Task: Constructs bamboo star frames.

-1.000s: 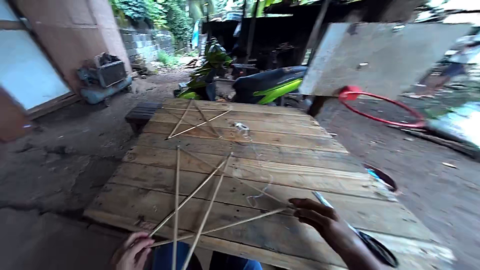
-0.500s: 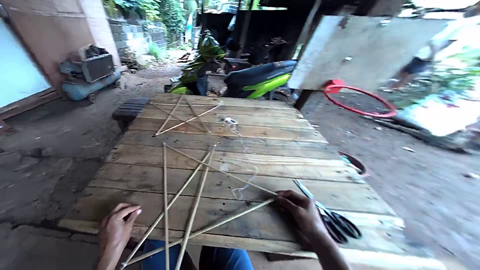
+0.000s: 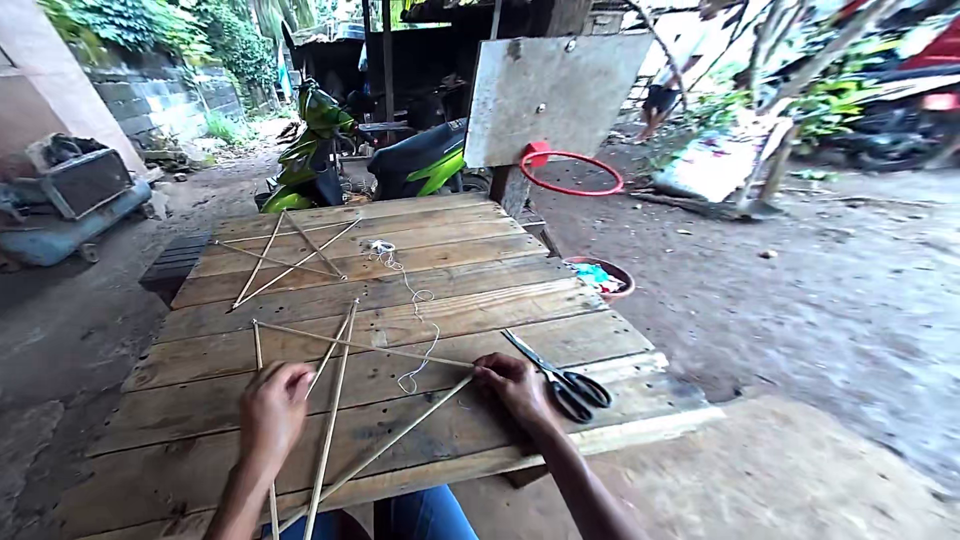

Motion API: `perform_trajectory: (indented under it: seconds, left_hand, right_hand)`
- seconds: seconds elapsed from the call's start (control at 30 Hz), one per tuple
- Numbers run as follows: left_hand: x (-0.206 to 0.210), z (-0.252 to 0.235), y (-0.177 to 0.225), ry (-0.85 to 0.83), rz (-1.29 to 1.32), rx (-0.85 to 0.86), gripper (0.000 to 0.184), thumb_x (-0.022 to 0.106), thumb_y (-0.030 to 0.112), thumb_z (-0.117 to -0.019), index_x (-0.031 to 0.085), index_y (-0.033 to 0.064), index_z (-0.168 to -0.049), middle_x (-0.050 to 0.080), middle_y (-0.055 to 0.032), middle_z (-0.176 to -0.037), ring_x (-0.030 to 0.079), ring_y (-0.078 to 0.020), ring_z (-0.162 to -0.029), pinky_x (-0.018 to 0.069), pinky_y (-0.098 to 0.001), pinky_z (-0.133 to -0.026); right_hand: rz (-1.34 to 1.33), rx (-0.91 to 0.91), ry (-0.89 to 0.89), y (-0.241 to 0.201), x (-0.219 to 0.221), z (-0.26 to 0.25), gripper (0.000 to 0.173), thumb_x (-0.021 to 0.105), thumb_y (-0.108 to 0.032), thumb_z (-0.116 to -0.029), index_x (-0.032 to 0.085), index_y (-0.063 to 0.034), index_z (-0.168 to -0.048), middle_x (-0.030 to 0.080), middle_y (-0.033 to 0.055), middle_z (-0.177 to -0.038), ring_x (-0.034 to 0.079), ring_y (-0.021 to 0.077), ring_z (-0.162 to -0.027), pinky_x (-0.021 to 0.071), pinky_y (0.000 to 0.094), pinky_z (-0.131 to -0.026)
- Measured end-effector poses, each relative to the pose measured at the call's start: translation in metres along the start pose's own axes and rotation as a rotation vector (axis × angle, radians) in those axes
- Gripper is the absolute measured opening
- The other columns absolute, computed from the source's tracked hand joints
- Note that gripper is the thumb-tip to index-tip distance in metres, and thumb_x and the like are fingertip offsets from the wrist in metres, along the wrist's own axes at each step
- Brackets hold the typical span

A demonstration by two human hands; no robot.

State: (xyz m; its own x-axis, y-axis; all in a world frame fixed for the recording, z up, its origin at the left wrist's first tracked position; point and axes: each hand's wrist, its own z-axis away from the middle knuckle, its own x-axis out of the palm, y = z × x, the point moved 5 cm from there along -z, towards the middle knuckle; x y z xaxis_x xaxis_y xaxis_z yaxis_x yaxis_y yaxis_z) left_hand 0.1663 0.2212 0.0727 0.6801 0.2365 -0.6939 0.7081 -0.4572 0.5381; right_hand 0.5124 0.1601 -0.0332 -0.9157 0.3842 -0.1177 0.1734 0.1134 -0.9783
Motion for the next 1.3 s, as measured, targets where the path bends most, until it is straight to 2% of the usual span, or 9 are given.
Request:
perform_trajectory:
  seconds: [0.2,0.33,0.43,0.53,0.63,0.8,0.93,1.2,1.3]
  left_hand:
    - [0.129,-0.097,0.115,-0.409,0.014,0.136,0.023,0.058,0.010,-0.1017,0.073,-0.0008,-0.114,0.071,-0.0193,-0.115,0.067,-0.0315,-0.110,0.0488,-0.0466,-0.102]
    - [0.193,-0.127,0.130,-0.560,0.047,0.145,0.046,0.063,0.002,-0.0959,0.061,0.0094,-0.141,0.046,-0.0184,-0.156,0.050,-0.0341,-0.139,0.0407,-0.0485,-0.115]
    - [0.195,-0.115,0.121,-0.686,0.216,0.118,0.038,0.062,0.007,-0.0993,0.063,0.0042,-0.137,0.058,-0.0179,-0.143,0.060,-0.0305,-0.127,0.0466,-0.0451,-0.109]
    - [0.185,-0.087,0.106,-0.948,0.323,0.126,0.028,0.061,0.012,-0.1022,0.068,-0.0021,-0.126,0.070,-0.0166,-0.123,0.067,-0.0210,-0.113,0.0498,-0.0377,-0.104]
    - [0.177,-0.065,0.093,-1.034,0.282,0.142,0.028,0.063,0.014,-0.1017,0.069,-0.0010,-0.125,0.071,-0.0154,-0.120,0.068,-0.0193,-0.110,0.0506,-0.0364,-0.103]
    - [0.127,-0.073,0.069,-0.740,0.160,0.129,0.033,0.062,0.015,-0.1011,0.067,0.0035,-0.131,0.065,-0.0177,-0.132,0.063,-0.0292,-0.121,0.0479,-0.0437,-0.106]
    - [0.041,-0.058,-0.001,-0.517,-0.078,0.009,0.031,0.062,0.013,-0.1007,0.069,0.0050,-0.130,0.067,-0.0178,-0.128,0.064,-0.0336,-0.118,0.0479,-0.0505,-0.106]
    - [-0.089,0.118,-0.110,-0.267,-0.183,-0.366,0.022,0.068,0.016,-0.0969,0.075,-0.0028,-0.106,0.073,-0.0223,-0.100,0.071,-0.0396,-0.093,0.0536,-0.0621,-0.088]
    - [-0.094,0.158,-0.114,-0.311,-0.075,-0.524,0.029,0.064,0.020,-0.1012,0.073,-0.0055,-0.113,0.073,-0.0241,-0.102,0.072,-0.0384,-0.095,0.0536,-0.0584,-0.091]
  right_hand:
    - [0.035,-0.019,-0.006,0.001,0.001,0.000,0.007,0.066,-0.001,-0.0918,0.071,0.0026,-0.094,0.070,0.0014,-0.078,0.063,0.0022,-0.063,0.0543,0.0206,-0.061]
    - [0.041,-0.020,-0.015,0.010,0.002,-0.001,0.008,0.067,-0.005,-0.0918,0.072,0.0004,-0.095,0.071,0.0018,-0.081,0.065,0.0033,-0.066,0.0563,0.0218,-0.064]
    - [0.031,-0.023,-0.030,0.009,0.004,0.000,0.009,0.066,-0.006,-0.0913,0.072,-0.0005,-0.095,0.070,-0.0002,-0.080,0.064,0.0015,-0.065,0.0552,0.0199,-0.063]
    - [0.042,-0.016,-0.030,0.009,0.006,0.000,0.010,0.066,-0.007,-0.0918,0.072,-0.0007,-0.096,0.071,-0.0002,-0.081,0.064,0.0008,-0.066,0.0550,0.0196,-0.064]
    - [0.048,-0.031,-0.029,0.008,0.008,0.001,0.010,0.065,-0.007,-0.0924,0.072,-0.0010,-0.097,0.071,-0.0005,-0.082,0.063,0.0004,-0.066,0.0544,0.0190,-0.063]
    - [0.023,-0.080,-0.025,0.007,0.008,0.002,0.009,0.066,-0.009,-0.0919,0.072,-0.0021,-0.094,0.070,-0.0032,-0.076,0.063,-0.0007,-0.062,0.0539,0.0180,-0.059]
    - [0.042,-0.047,-0.010,0.009,0.008,0.002,0.006,0.067,-0.005,-0.0904,0.071,-0.0028,-0.093,0.070,-0.0034,-0.075,0.062,-0.0006,-0.061,0.0535,0.0180,-0.058]
    - [0.042,0.036,0.031,0.006,0.007,-0.002,0.006,0.065,-0.004,-0.0934,0.070,-0.0012,-0.092,0.069,-0.0020,-0.072,0.062,0.0030,-0.058,0.0550,0.0212,-0.057]
    - [0.049,0.136,0.038,0.002,0.010,-0.009,0.006,0.066,-0.001,-0.0946,0.069,0.0012,-0.090,0.067,0.0014,-0.070,0.060,0.0058,-0.054,0.0533,0.0227,-0.054]
